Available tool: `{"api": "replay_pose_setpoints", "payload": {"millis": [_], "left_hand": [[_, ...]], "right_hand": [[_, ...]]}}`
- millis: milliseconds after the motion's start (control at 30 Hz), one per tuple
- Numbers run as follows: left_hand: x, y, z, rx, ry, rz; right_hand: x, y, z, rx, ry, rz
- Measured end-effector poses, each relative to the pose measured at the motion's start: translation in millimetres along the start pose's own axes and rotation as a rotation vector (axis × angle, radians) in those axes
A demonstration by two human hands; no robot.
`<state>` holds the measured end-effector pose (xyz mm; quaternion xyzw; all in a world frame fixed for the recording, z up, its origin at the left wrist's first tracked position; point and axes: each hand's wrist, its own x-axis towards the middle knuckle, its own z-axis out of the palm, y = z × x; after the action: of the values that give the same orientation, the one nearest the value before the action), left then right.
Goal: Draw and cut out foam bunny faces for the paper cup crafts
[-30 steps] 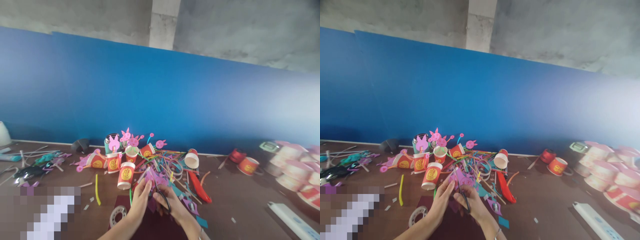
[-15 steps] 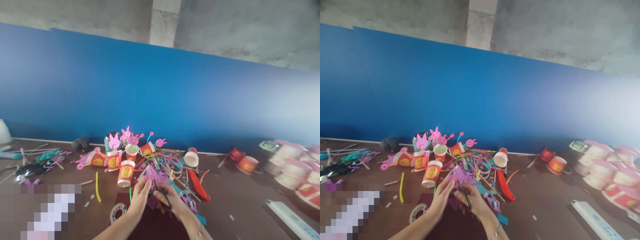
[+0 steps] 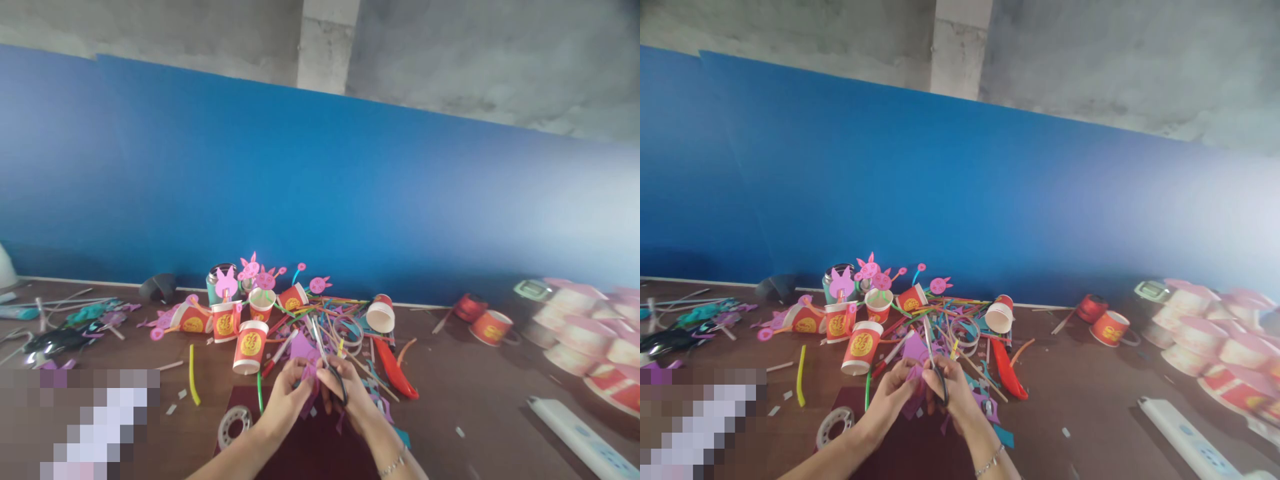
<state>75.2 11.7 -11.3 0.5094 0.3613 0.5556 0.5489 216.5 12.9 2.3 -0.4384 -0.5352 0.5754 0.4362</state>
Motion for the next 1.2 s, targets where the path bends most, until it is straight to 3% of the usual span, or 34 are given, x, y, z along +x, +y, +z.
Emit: {"api": "replay_pose_setpoints", "payload": {"millis": [133, 233, 367, 567, 767, 900, 1200], "left_hand": [[-1, 0, 1.4, 0.062, -0.013, 0.040], [0, 0, 1.1, 0.054, 0.047, 0.044], [1, 0, -0.4, 0.007, 0.184, 0.020], [0, 4, 2.5, -0.084, 0.108, -0.039], [-1, 11, 1.3, -0.164, 0.247, -0.054], [-2, 11, 0.0, -0.142, 0.277, -0.085], [-2, 14, 0.6, -0.197, 0.204, -0.083]], "right_hand": [[1, -2, -1, 0.026, 0.093, -0.076], [3, -1, -4, 0.015, 0.150, -0.099], [6, 3, -3, -0.048, 0.082, -0.099], [4, -1, 7, 0.004, 0.017, -0.087], [-3, -3, 11, 0.051, -0.151, -0.017], [-4, 3, 11, 0.018, -0.258, 0.046], [-3, 2, 9, -0.055, -0.228, 0.105]]}}
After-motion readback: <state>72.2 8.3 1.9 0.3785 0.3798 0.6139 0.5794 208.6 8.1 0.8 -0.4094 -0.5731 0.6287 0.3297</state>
